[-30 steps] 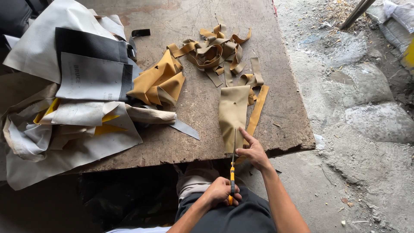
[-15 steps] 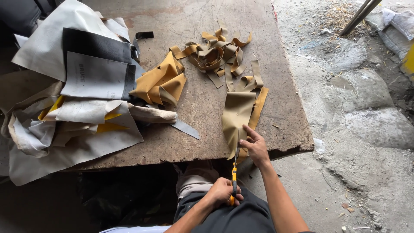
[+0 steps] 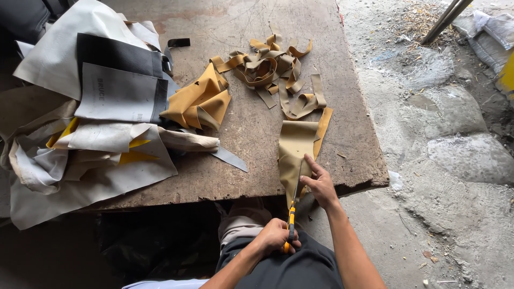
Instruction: Cutting tan upholstery fabric into strips and shapes using scissors on a workbench.
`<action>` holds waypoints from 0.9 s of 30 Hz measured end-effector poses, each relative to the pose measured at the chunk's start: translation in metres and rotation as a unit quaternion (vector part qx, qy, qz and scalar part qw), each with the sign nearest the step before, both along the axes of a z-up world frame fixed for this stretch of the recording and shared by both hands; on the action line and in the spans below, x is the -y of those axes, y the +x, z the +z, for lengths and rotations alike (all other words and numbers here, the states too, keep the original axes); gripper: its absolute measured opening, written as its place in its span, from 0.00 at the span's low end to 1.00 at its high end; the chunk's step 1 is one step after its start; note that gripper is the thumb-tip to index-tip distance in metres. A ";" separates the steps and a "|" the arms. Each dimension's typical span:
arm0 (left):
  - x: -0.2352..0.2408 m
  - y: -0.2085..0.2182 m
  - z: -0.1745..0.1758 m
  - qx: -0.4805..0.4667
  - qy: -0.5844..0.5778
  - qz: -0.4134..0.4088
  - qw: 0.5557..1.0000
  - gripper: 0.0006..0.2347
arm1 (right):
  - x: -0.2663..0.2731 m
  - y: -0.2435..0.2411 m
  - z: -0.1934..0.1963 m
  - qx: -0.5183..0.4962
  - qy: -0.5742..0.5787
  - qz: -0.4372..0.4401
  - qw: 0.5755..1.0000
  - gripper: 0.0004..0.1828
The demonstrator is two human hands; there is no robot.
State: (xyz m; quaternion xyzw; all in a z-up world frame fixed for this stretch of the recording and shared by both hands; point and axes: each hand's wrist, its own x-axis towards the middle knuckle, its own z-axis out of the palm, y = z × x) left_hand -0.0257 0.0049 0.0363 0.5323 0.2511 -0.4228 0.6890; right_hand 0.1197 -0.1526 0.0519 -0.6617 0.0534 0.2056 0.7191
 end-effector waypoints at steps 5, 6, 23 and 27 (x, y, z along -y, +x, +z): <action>-0.001 0.002 -0.014 0.012 -0.024 0.002 1.000 0.01 | -0.002 -0.005 0.018 0.005 -0.008 0.043 0.999 0.53; -0.001 0.003 -0.016 0.015 -0.015 -0.020 1.000 0.05 | -0.002 -0.008 0.023 0.005 -0.040 0.091 0.995 0.59; 0.002 -0.001 -0.012 -0.010 -0.035 0.042 0.998 0.02 | 0.003 0.008 -0.005 0.014 0.009 0.073 0.997 0.52; -0.001 0.002 -0.002 -0.012 -0.025 0.002 1.000 0.03 | 0.007 -0.001 -0.007 0.028 -0.008 0.140 0.990 0.60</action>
